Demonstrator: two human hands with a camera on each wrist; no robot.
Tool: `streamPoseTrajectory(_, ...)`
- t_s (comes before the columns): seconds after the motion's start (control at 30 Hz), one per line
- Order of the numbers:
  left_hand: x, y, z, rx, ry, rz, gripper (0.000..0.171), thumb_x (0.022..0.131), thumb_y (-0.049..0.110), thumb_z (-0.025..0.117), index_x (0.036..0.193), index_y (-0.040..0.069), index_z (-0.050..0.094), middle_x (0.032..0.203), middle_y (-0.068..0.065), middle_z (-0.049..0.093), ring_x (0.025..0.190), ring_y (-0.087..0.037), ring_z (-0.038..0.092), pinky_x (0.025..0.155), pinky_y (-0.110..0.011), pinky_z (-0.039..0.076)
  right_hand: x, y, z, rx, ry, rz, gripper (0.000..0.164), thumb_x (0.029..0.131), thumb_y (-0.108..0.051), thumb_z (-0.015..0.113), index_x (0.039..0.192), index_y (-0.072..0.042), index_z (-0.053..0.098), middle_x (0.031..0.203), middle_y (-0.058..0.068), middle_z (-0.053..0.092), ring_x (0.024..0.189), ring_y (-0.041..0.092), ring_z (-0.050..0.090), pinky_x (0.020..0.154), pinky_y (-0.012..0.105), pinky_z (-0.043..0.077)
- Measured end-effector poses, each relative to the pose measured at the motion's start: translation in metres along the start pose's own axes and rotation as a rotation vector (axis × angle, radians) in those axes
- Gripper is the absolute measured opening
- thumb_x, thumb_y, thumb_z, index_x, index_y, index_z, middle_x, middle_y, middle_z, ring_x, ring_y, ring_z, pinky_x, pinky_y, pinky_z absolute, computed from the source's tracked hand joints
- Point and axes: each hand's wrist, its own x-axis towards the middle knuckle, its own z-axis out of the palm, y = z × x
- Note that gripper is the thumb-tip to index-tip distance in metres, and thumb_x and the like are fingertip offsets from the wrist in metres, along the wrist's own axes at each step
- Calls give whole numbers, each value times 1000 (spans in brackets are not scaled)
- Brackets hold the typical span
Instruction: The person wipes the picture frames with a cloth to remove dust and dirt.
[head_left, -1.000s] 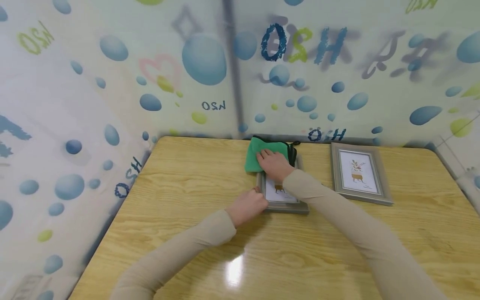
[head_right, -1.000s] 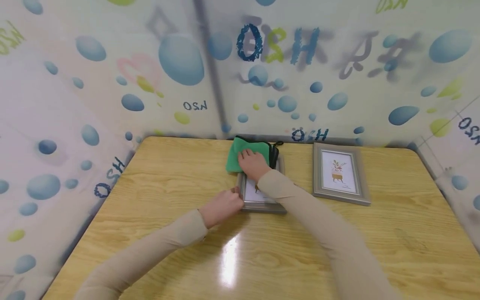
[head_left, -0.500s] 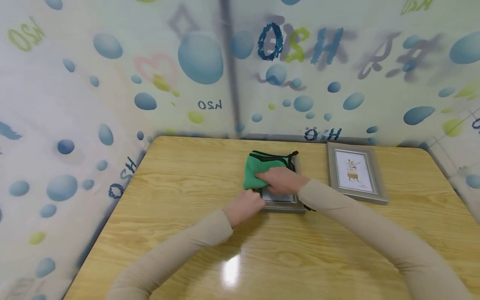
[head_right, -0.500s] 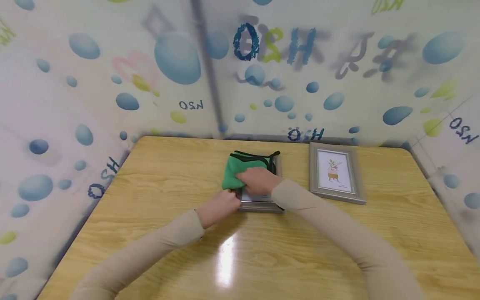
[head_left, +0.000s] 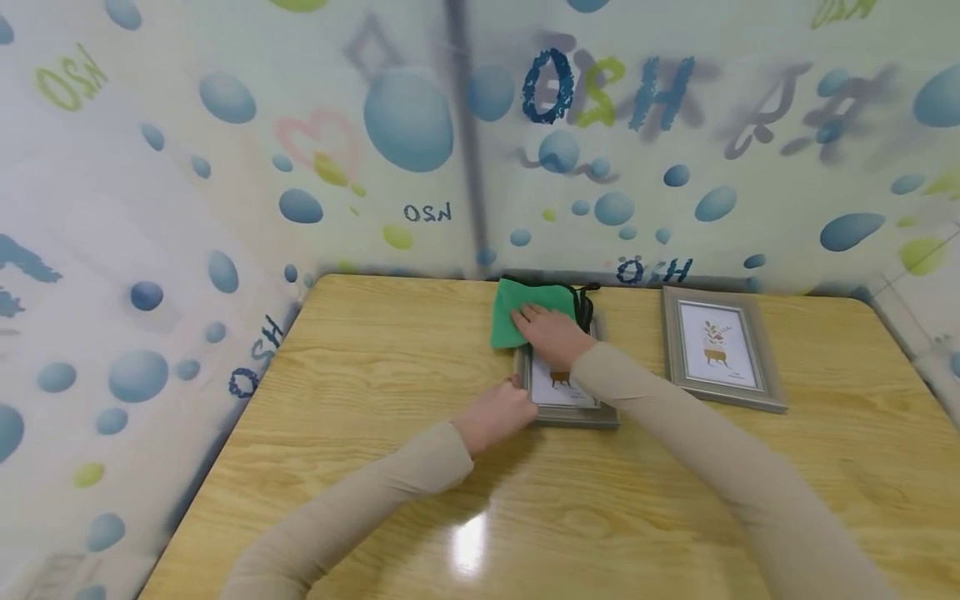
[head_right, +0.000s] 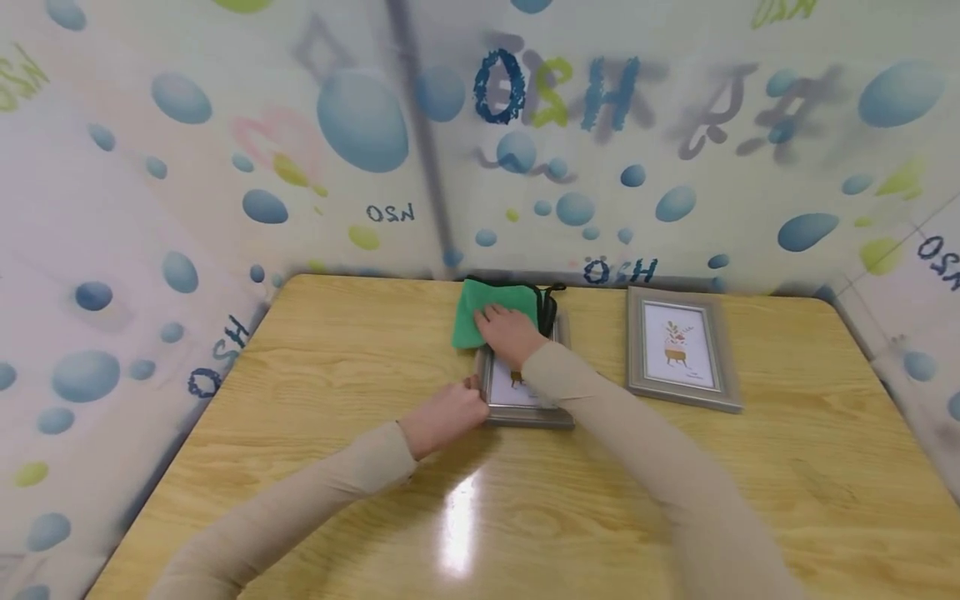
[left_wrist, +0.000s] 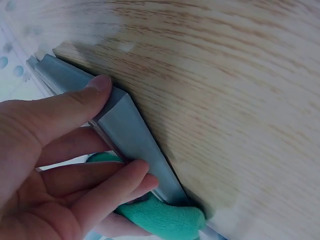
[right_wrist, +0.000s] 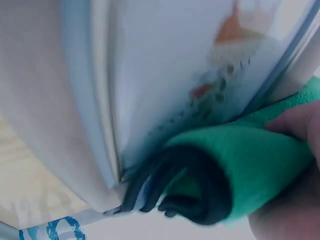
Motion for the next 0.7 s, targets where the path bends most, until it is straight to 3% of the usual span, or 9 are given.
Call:
streamPoseTrajectory(0.17,-1,1,-1,17,7,-5,18,85,1,67,80,17,74,75,1,69,67,-11,67,58,-21,54,22,8,-5,65,-99,49,47,100,-3,48,146,-3,38,151,21,32,139,35,27,110,48,29)
streamPoseTrajectory(0.3,1,2,-1,-1,17,-9,18,84,1,67,80,17,74,76,2,70,68,-11,67,58,-21,54,29,13,-8,92,-134,53,46,98,-4,49,144,-5,43,150,18,35,138,35,29,110,47,28)
streamPoseTrajectory(0.47,2,3,2,-8,49,-27,19,82,-1,68,78,17,73,76,1,70,71,-15,68,58,-22,55,26,12,-8,63,-97,-74,41,93,2,50,134,-4,55,139,16,49,131,33,42,107,43,34)
streamPoseTrajectory(0.7,-2,3,3,58,82,-27,19,81,3,69,71,20,70,68,5,65,64,-9,61,52,-22,50,7,-6,-8,92,-60,-258,30,90,4,54,116,-6,66,118,11,64,118,28,53,97,41,45)
